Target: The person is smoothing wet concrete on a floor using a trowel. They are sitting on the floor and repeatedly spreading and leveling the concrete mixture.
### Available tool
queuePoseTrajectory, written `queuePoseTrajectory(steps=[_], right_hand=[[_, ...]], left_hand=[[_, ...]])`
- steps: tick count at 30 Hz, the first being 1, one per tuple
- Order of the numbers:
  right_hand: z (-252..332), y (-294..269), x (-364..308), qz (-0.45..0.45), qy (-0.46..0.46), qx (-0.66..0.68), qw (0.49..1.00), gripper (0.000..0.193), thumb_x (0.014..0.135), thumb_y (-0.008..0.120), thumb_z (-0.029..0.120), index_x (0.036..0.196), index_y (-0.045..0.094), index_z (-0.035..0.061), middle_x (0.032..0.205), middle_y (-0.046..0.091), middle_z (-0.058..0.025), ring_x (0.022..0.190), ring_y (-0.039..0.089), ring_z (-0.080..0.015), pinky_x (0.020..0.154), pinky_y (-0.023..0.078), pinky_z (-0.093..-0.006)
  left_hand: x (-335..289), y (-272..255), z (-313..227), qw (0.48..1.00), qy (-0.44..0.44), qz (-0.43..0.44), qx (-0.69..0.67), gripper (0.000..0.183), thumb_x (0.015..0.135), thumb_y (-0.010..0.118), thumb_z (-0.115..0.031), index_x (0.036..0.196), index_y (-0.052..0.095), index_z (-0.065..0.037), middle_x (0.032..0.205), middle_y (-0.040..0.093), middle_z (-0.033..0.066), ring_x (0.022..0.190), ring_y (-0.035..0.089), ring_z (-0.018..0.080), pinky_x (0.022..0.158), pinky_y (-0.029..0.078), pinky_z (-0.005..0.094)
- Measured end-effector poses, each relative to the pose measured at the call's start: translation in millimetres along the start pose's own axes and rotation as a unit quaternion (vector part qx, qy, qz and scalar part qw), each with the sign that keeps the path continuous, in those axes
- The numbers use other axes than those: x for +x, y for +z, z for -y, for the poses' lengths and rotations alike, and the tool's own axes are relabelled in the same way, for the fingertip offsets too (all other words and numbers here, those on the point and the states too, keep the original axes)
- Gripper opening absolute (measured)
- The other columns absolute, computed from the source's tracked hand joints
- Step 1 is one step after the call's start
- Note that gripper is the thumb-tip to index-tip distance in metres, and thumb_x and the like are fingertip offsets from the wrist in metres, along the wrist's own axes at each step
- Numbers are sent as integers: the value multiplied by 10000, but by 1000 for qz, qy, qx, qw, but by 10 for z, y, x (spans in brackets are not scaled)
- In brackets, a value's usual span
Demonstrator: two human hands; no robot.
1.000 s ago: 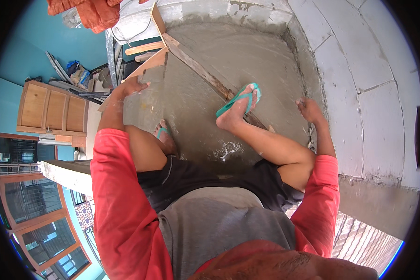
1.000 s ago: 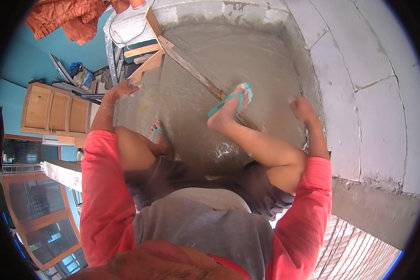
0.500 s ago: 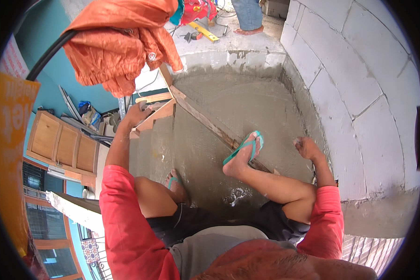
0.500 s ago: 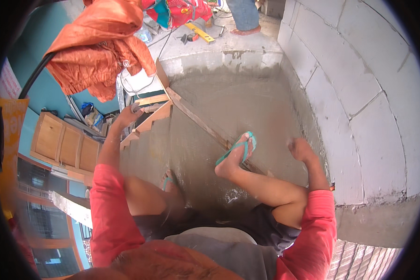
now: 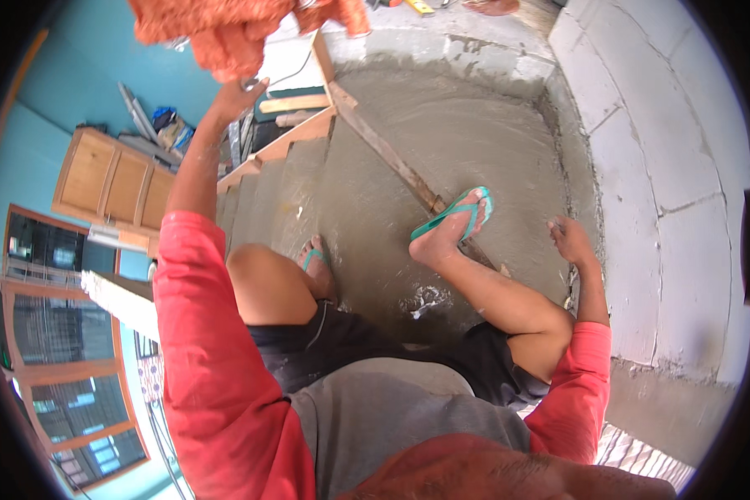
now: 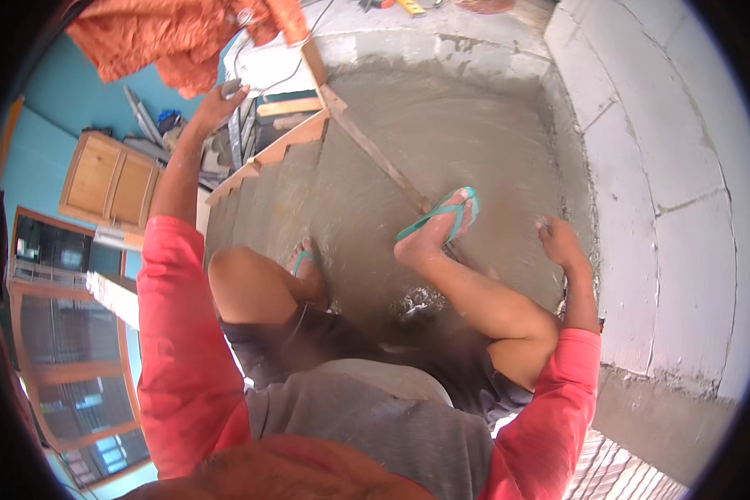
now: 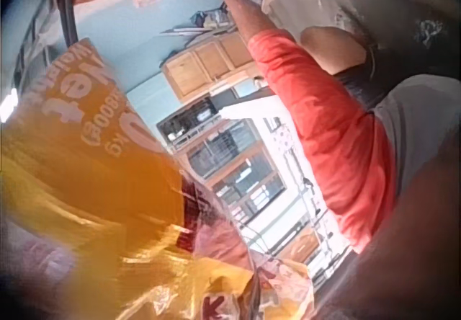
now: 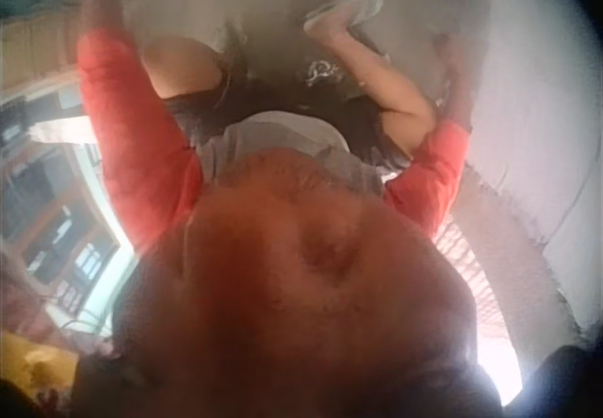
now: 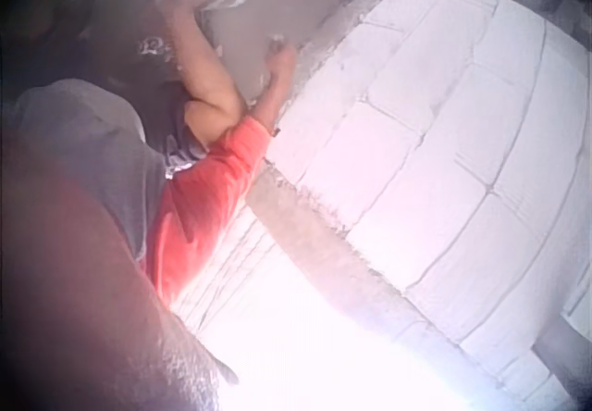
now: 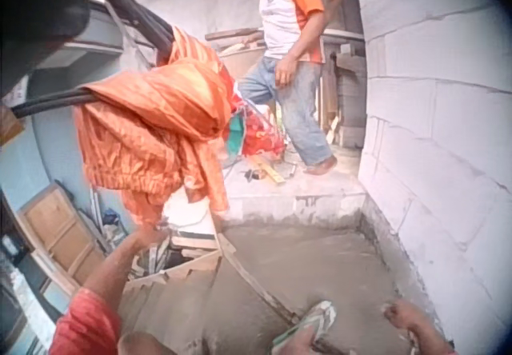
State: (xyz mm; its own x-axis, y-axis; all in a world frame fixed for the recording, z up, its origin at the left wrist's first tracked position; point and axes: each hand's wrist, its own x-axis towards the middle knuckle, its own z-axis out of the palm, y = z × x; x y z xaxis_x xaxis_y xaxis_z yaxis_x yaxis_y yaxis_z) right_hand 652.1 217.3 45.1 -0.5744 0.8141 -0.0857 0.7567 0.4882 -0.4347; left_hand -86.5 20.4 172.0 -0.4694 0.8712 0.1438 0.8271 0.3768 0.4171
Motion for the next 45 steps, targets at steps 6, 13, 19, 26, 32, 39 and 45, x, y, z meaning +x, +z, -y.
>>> queuePoseTrajectory(steps=[6, 13, 19, 26, 32, 39, 45], right_hand=[[323, -87, -104, 37, 82, 41, 995, 286, 956, 563, 229, 852, 586, -36, 689, 619, -184, 646, 611, -308, 629, 464, -409], [315, -65, -19, 39, 42, 6, 998, 301, 959, 558, 232, 840, 579, -44, 703, 617, -209, 652, 593, -360, 638, 462, -424], [47, 34, -12, 21, -13, -98, 995, 393, 970, 527, 328, 898, 626, -45, 824, 638, -274, 797, 617, -444, 722, 471, -492], [118, 45, -16, 68, 53, -72, 994, 369, 970, 515, 328, 1074, 662, 6, 1085, 657, -235, 1016, 613, -416, 874, 478, -472], [284, -58, -22, 55, 37, -51, 996, 294, 965, 526, 279, 1020, 613, 3, 979, 618, -230, 910, 566, -400, 809, 454, -468], [404, -102, -60, 59, 32, -29, 997, 257, 931, 565, 235, 894, 593, -17, 824, 611, -255, 756, 558, -430, 693, 444, -476], [430, -58, -22, 51, 17, -28, 998, 294, 950, 563, 247, 854, 567, -31, 706, 590, -198, 639, 527, -341, 625, 423, -436]], left_hand=[[-171, 241, -3, 994, -40, 47, -90, 796, 898, 581, -554, 1324, 498, 113, 1111, 666, 265, 1005, 651, 307, 911, 484, 369], [-395, 649, 282, 988, -81, 100, -86, 809, 892, 556, -561, 1347, 473, 103, 1263, 573, 320, 1204, 566, 388, 1012, 427, 396], [-146, 420, 457, 992, -68, 102, -38, 751, 929, 490, -581, 1264, 535, 89, 1079, 652, 280, 903, 666, 342, 841, 500, 424], [-98, 232, 504, 951, -129, 28, -280, 786, 928, 525, -599, 1398, 450, 26, 1300, 568, 157, 1097, 599, 281, 904, 472, 403], [-99, 120, 436, 947, -162, 13, -277, 838, 919, 481, -652, 1450, 387, -9, 1404, 520, 145, 1180, 585, 320, 981, 401, 515], [-136, 41, 333, 933, -152, -81, -315, 634, 935, 555, -505, 1309, 529, 7, 1226, 596, 109, 1007, 654, 253, 812, 492, 382], [-75, 169, 200, 893, -202, -39, -399, 825, 896, 553, -606, 1430, 370, -4, 1401, 451, 181, 1190, 555, 312, 970, 441, 499]])
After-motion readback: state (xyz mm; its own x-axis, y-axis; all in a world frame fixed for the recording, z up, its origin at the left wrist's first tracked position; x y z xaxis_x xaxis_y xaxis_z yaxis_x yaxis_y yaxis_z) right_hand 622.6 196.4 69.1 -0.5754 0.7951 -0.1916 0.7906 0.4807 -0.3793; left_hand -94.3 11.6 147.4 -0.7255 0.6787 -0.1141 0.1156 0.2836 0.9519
